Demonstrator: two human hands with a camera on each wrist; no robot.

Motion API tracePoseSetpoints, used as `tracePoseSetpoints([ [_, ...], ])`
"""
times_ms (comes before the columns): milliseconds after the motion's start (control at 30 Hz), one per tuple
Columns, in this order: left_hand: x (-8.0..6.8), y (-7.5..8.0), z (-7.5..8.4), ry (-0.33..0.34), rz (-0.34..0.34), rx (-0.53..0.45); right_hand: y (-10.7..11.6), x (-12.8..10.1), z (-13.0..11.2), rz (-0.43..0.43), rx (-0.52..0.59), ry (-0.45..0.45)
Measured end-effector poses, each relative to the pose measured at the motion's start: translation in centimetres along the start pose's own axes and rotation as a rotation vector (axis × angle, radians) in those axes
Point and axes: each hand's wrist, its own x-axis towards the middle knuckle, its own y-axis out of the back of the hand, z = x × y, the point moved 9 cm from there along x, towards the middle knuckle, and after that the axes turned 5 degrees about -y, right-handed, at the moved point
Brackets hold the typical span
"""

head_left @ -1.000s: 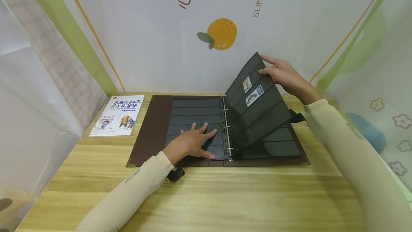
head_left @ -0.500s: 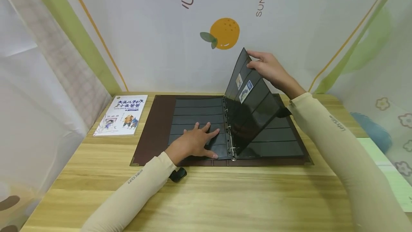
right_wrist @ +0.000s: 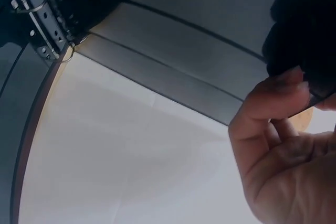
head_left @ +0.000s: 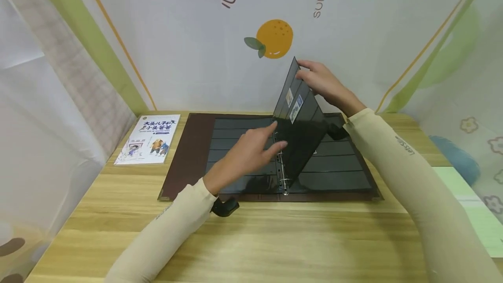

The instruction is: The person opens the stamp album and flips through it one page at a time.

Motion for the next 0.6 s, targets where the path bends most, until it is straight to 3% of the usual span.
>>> tracePoseSetpoints([
  [67,0.7,2.3,1.9,0.043,0.067,-0.105,-0.1,0.1,-0.3,0.007,0.0,-0.003],
  [133,1.4,4.1,3.6,0.083,0.08,-0.178,-0.2,0.2,-0.8,0.014,-0.004,-0.007],
  [200,2.3,5.3,5.0,0.114,0.04,-0.197,-0.2,0.3,-1.3,0.025,-0.022,-0.008],
  [300,3.7,6.2,6.5,0.105,-0.028,-0.2,-0.3,0.3,-2.0,0.031,-0.052,-0.012],
  [467,5.1,6.1,6.5,0.138,-0.137,-0.276,-0.8,0.3,-2.8,0.014,-0.057,-0.002],
  [600,5.1,6.1,6.0,0.169,-0.162,-0.325,-0.9,-0.1,-2.9,-0.014,-0.062,0.006],
])
